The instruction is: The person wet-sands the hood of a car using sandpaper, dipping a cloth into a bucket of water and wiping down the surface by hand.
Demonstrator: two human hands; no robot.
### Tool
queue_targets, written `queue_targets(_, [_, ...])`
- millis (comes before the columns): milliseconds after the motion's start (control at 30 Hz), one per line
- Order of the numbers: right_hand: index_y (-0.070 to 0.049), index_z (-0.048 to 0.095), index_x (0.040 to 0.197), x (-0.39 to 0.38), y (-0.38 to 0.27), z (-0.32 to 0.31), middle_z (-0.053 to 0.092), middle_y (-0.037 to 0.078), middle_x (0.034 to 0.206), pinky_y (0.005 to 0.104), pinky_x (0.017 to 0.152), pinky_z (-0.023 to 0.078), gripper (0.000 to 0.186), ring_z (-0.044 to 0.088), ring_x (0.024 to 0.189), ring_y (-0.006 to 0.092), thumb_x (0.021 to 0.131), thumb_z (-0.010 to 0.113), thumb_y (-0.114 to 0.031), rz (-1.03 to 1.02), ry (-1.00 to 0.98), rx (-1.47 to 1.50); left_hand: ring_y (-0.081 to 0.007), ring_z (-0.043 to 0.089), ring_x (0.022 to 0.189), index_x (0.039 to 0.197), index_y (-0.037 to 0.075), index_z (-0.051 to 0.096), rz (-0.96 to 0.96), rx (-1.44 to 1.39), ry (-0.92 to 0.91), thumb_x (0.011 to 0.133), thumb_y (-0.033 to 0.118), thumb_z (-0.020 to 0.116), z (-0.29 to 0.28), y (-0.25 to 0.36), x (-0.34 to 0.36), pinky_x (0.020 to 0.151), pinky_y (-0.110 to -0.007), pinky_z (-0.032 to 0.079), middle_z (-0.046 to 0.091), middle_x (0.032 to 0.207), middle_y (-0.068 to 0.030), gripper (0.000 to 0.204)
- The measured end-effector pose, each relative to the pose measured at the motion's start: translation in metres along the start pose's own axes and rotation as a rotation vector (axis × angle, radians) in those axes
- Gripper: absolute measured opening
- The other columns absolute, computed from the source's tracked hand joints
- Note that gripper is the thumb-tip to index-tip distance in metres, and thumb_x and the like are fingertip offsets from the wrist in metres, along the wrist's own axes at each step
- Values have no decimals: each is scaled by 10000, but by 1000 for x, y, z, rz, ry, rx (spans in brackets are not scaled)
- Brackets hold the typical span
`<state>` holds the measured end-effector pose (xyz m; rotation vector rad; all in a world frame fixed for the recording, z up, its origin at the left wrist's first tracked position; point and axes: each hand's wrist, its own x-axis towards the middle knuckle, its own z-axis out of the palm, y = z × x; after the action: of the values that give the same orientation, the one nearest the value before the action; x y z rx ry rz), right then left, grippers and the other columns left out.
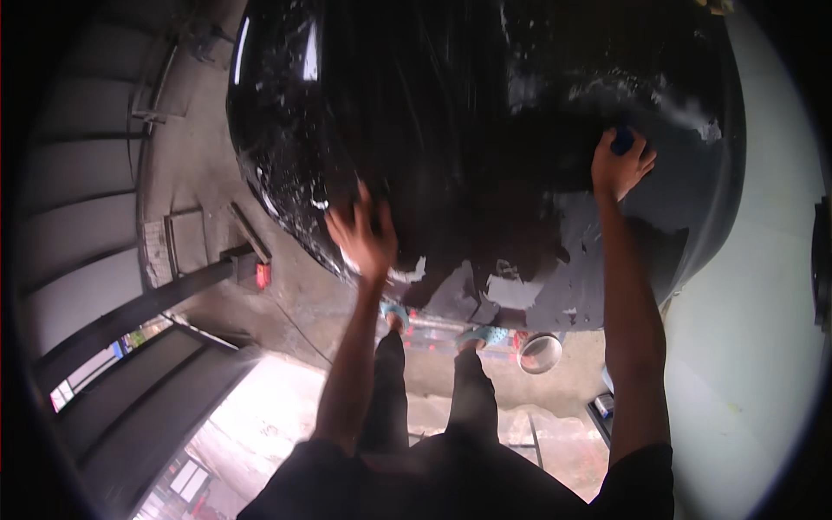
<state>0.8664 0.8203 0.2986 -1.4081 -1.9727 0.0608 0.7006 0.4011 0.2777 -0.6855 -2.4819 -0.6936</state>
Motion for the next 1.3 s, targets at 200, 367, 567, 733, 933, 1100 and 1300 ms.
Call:
queue_targets(200, [-99,672,1308,-3,0,1,554,249,1367,604,1094,474,460,520,1315,483,911,748,-318,-57,29,-4,-455,597,1182,1424,214,727,54,191,13,982,397,751,54,-28,90,992,-602,495,628,1263,-237,479])
queue_targets(367, [-93,673,1294,-3,-5,-4,555,250,1385,602,1105,466,428,514,1338,480,922,738,-296,-59,37,2,-514,566,1250,1475,160,689,14,77,-23,1026,383,713,55,-27,104,1160,-634,405,706,1271,-201,502])
queue_targets(567, [-87,663,1296,-3,-10,-7,560,250,1401,606,1104,460,413,513,1342,475,925,725,-259,-90,52,-8,-447,589,1184,1449,185,695,198,-37,-62,932,316,812,26,-10,78,1008,-573,493,606,1274,-214,546])
queue_targets(733, [-75,657,1294,-3,-9,-6,559,259,1399,607,1120,443,418,506,1344,483,926,719,-263,-93,41,-9,-553,537,1306,1511,164,660,-90,80,-127,1029,355,715,83,-13,172,1184,-649,399,644,1345,-271,521])
queue_targets(933, [-91,643,1315,-1,-9,-7,552,249,1371,607,1100,440,423,513,1306,478,940,708,-273,-148,63,-13,-473,578,1236,1461,202,693,86,-78,-81,931,370,812,26,10,33,1048,-577,481,603,1368,-229,569])
queue_targets(1100, [-64,627,1298,-3,-9,-7,537,257,1394,632,1129,421,415,485,1362,489,933,696,-249,-114,12,-50,-414,600,1148,1344,163,745,-12,107,-88,965,341,777,70,15,152,942,-554,485,632,1243,-198,420])
queue_targets(1300, [-64,626,1283,-1,-11,-8,536,249,1385,633,1127,425,402,470,1375,486,927,700,-236,-113,6,-29,-426,590,1190,1448,212,702,14,49,-36,949,375,788,40,51,80,999,-545,484,634,1345,-187,532])
